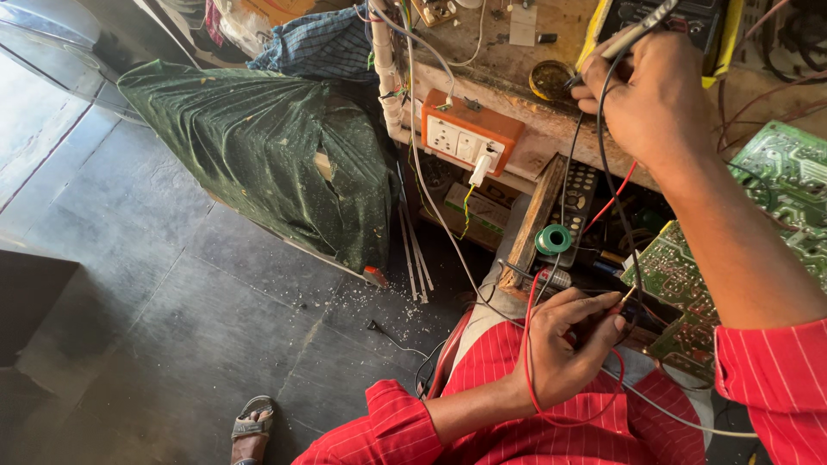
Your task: The person solders components on a green circuit board at a cluttered workbench, holding a soldering iron in one hand and solder wire in the other. They periodically set the iron down to touch the board with multimeter test probes, then resume soldering and repositioning the board.
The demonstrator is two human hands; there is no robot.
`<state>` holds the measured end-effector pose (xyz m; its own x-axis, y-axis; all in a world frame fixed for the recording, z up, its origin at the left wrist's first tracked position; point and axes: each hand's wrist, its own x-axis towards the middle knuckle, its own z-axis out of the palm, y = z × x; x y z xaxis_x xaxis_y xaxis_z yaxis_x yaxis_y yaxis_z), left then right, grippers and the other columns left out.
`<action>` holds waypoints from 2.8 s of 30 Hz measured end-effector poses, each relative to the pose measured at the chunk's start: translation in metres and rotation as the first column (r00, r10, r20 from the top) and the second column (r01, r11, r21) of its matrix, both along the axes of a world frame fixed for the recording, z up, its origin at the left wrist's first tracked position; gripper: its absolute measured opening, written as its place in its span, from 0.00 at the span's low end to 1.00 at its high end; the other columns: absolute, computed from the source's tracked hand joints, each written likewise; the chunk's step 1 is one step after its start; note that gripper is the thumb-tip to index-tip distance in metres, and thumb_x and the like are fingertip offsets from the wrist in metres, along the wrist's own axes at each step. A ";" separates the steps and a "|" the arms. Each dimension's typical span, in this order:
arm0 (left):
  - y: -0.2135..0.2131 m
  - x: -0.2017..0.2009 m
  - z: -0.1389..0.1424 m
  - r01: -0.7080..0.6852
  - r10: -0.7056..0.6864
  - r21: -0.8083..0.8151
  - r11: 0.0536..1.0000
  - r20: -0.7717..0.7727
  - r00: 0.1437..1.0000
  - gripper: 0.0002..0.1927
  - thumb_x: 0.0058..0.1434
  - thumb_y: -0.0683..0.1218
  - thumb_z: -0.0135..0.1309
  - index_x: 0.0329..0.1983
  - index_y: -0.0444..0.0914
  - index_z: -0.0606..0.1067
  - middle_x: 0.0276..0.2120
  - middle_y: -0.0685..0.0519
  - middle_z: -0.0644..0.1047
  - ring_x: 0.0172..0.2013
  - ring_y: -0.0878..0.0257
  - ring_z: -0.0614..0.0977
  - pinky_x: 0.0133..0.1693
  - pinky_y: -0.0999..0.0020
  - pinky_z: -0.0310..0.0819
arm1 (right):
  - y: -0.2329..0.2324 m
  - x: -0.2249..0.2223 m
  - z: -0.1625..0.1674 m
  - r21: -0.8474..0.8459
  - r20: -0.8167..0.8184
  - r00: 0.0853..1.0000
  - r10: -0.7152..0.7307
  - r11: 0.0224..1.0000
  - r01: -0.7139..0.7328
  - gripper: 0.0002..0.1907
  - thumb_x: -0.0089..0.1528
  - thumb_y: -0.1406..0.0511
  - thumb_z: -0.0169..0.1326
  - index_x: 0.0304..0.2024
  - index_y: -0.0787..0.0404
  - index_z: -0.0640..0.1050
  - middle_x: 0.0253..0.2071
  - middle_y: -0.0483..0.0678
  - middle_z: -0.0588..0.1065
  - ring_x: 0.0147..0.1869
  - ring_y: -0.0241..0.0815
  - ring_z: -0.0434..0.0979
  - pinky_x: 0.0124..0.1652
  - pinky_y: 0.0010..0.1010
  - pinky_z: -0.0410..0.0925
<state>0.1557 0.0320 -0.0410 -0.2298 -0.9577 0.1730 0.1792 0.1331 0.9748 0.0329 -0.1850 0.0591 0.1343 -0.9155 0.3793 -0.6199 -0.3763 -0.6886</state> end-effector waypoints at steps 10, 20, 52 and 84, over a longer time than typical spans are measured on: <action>-0.001 0.000 -0.002 -0.007 0.006 -0.020 1.000 -0.004 1.000 0.16 0.69 0.42 0.58 0.57 0.30 0.79 0.37 0.50 0.78 0.30 0.70 0.76 0.32 0.74 0.69 | -0.008 -0.002 -0.004 0.005 -0.018 1.000 -0.014 1.000 0.015 0.10 0.76 0.69 0.51 0.51 0.74 0.75 0.43 0.55 0.79 0.43 0.43 0.86 0.39 0.28 0.80; 0.000 0.000 -0.002 0.004 -0.004 0.003 1.000 -0.008 1.000 0.16 0.69 0.42 0.57 0.57 0.29 0.79 0.38 0.50 0.78 0.31 0.70 0.76 0.32 0.74 0.69 | -0.010 -0.003 -0.007 -0.055 -0.061 0.998 0.012 0.998 -0.015 0.10 0.78 0.69 0.50 0.52 0.74 0.74 0.42 0.57 0.79 0.43 0.45 0.85 0.36 0.30 0.79; -0.001 -0.001 -0.001 -0.010 0.010 -0.021 1.000 0.012 1.000 0.16 0.69 0.42 0.58 0.58 0.31 0.79 0.37 0.50 0.78 0.31 0.69 0.76 0.31 0.74 0.69 | -0.009 -0.003 -0.007 -0.121 -0.053 0.998 0.046 0.991 -0.052 0.09 0.79 0.69 0.51 0.53 0.73 0.76 0.43 0.58 0.80 0.45 0.46 0.86 0.36 0.30 0.79; -0.003 -0.002 -0.002 -0.005 0.005 -0.035 0.999 0.001 1.000 0.16 0.69 0.42 0.57 0.58 0.31 0.79 0.39 0.49 0.79 0.33 0.68 0.79 0.33 0.75 0.72 | -0.017 -0.001 -0.012 -0.176 -0.144 0.989 -0.031 0.984 0.005 0.11 0.80 0.67 0.51 0.47 0.73 0.75 0.37 0.55 0.80 0.40 0.43 0.86 0.31 0.28 0.76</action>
<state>0.1537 0.0292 -0.0431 -0.2252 -0.9523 0.2059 0.1772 0.1678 0.9698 0.0315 -0.2022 0.0476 0.1843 -0.8398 0.5107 -0.7164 -0.4705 -0.5151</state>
